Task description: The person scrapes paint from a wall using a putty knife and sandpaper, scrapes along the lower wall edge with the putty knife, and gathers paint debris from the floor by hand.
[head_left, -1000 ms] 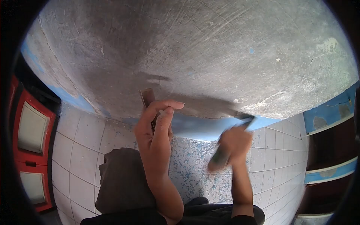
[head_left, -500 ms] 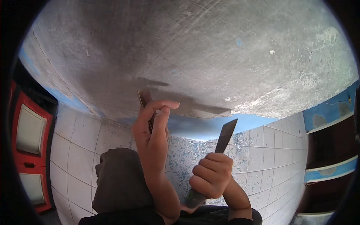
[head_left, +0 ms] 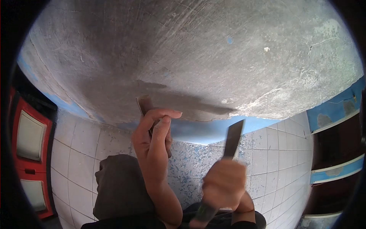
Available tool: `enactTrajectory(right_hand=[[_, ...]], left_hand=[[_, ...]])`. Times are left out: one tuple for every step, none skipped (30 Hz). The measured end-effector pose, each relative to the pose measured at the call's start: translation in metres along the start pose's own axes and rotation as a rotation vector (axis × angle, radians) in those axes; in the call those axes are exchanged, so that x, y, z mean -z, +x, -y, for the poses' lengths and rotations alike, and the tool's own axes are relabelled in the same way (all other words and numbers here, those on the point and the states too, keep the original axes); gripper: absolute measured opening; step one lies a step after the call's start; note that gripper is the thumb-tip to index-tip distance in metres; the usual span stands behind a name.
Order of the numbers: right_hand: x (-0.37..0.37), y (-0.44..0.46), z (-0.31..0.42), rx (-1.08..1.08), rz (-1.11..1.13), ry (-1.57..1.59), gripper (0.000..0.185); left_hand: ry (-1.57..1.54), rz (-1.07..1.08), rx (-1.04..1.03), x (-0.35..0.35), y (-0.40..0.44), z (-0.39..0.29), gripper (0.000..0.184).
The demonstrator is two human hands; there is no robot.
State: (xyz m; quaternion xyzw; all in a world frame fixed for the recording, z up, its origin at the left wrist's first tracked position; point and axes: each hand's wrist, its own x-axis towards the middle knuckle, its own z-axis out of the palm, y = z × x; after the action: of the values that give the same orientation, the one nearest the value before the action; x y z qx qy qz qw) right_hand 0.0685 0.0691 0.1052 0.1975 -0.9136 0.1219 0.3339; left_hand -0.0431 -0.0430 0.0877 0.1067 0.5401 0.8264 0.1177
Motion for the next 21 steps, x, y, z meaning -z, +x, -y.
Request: enactTrajectory(right_hand=[[-0.001,-0.001,-0.003,-0.046,-0.012,-0.013,0.035],[-0.003,-0.001,-0.005,-0.095,-0.030,-0.024,0.028],[-0.002,0.002,-0.006,-0.102,-0.024,-0.039,0.026],[-0.001,0.004,-0.006,-0.108,-0.017,-0.054,0.024],[0.000,0.006,-0.006,-0.115,-0.010,-0.069,0.022],[0.000,0.002,-0.004,-0.077,-0.038,-0.050,0.032],[0.002,0.003,-0.001,-0.053,-0.031,-0.014,0.038],[0.004,0.004,0.003,-0.029,-0.023,0.021,0.044],[0.006,0.005,0.007,-0.005,-0.015,0.057,0.050],[0.004,0.005,-0.003,-0.069,-0.027,0.037,0.039],[0.003,0.007,-0.004,-0.087,-0.028,0.014,0.035],[0.002,0.008,-0.005,-0.106,-0.028,-0.009,0.032],[0.001,0.010,-0.006,-0.124,-0.028,-0.033,0.029],[-0.001,0.004,-0.005,-0.061,-0.065,-0.005,0.037],[-0.002,0.001,-0.002,-0.059,-0.100,0.004,0.040],[-0.004,-0.001,0.000,-0.057,-0.135,0.013,0.044],[-0.005,-0.004,0.003,-0.054,-0.169,0.022,0.048],[0.000,0.000,-0.007,-0.082,-0.095,0.012,0.037],[0.003,0.005,-0.005,-0.099,-0.062,0.000,0.031],[0.006,0.009,-0.003,-0.115,-0.028,-0.011,0.026],[0.009,0.012,-0.001,-0.131,0.005,-0.024,0.023]], left_hand=[[-0.002,0.000,-0.003,-0.001,0.000,0.000,0.016],[0.019,-0.025,0.013,-0.001,0.002,-0.001,0.016],[0.043,-0.049,0.031,0.000,0.002,-0.001,0.016],[0.044,-0.046,0.027,0.001,0.003,-0.001,0.016],[-0.011,-0.051,-0.027,0.003,0.003,0.000,0.015],[-0.061,-0.051,-0.066,0.004,0.001,0.002,0.015],[-0.065,-0.048,-0.062,0.004,0.002,0.003,0.015],[-0.058,-0.022,-0.071,0.004,0.004,0.004,0.015],[-0.044,0.003,-0.074,0.004,0.004,0.005,0.015],[-0.043,0.006,-0.076,0.007,0.004,0.003,0.015],[-0.040,0.001,-0.054,0.007,0.004,0.002,0.015],[-0.045,-0.005,-0.036,0.007,0.004,0.001,0.015],[-0.049,-0.004,-0.039,0.007,0.004,0.000,0.015],[-0.051,-0.017,-0.036,0.008,0.002,-0.001,0.015],[-0.059,-0.031,-0.046,0.007,0.002,-0.002,0.015],[-0.067,-0.034,-0.048,0.005,0.003,-0.001,0.015],[-0.048,-0.025,-0.048,0.006,0.003,0.000,0.015],[-0.024,-0.012,-0.052,0.007,0.004,0.000,0.015],[-0.016,-0.007,-0.053,0.009,0.004,-0.001,0.015],[-0.036,-0.010,-0.056,0.010,0.004,-0.002,0.015],[-0.061,-0.019,-0.059,0.010,0.004,-0.002,0.015]])
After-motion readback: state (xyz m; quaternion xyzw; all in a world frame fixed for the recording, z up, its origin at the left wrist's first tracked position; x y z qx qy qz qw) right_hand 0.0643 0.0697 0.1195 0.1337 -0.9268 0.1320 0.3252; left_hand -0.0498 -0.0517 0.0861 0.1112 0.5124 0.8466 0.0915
